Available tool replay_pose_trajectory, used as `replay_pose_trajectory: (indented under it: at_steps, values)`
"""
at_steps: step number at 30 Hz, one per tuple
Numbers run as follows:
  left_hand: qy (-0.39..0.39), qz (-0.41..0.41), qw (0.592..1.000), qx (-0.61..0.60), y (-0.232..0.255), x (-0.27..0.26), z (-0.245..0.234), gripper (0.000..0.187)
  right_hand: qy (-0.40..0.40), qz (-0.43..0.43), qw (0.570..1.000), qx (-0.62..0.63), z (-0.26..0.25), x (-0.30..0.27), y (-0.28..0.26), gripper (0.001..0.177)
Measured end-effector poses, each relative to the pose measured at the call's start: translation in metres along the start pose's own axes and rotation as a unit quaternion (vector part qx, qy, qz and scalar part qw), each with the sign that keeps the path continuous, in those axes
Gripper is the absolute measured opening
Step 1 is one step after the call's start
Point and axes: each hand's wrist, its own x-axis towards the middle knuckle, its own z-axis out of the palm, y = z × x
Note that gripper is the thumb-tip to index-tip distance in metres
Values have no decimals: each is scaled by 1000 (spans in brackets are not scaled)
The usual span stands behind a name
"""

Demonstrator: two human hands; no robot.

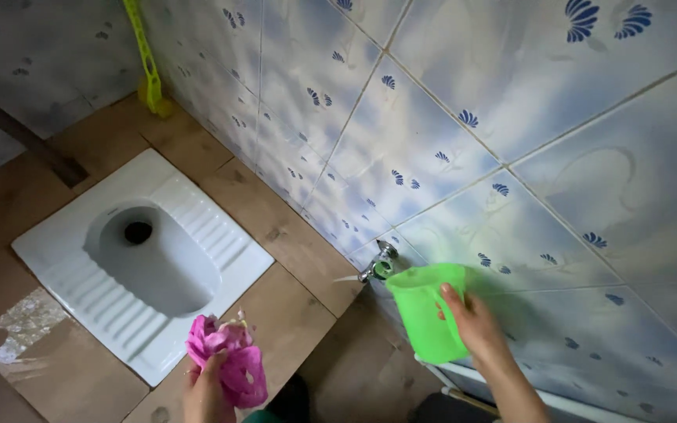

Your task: The person cleans a bathroom by wiping a wall-mounted tap with a pink cloth, then uses a white jug to scoop water from a bucket and pour it into the toilet. They move a blue bucket and stool, rinse the cloth under a tap near a squat toilet, and continue wiping surfaces.

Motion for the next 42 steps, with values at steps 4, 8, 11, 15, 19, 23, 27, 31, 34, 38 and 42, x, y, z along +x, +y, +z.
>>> replay_pose_trajectory:
  at_steps: [4,8,11,15,19,23,27,31,34,38,42]
  values:
    - [-3,-1,1000,-10,-19,23,-6,50,22,19,996,88,8,9,24,51]
    - [11,-22,1000,12,-11,3,-4,56,38,85,959,269,26,21,91,49]
    - [40,-21,999,28,-24,25,-9,50,105,214,910,340,53,18,109,57]
    - [51,-18,998,28,-17,21,-3,53,135,226,903,340,124,68,171,44]
    - [65,-59,994,60,-15,43,-9,59,90,260,936,218,198,120,187,42]
    - [98,25,995,4,-54,106,-37,61,23,260,937,232,245,144,154,50]
    - [112,50,991,-52,-59,122,-35,56,-9,203,946,252,267,141,126,45]
    - [157,-44,982,92,-41,126,-22,53,7,299,941,157,282,155,136,55]
    - [146,-57,985,67,-38,128,-13,48,38,267,941,204,308,193,191,36]
    - [152,-46,981,114,-30,126,1,48,-9,126,970,210,306,195,192,36]
    - [118,-37,991,47,-44,146,-3,44,-72,188,979,16,294,184,175,63]
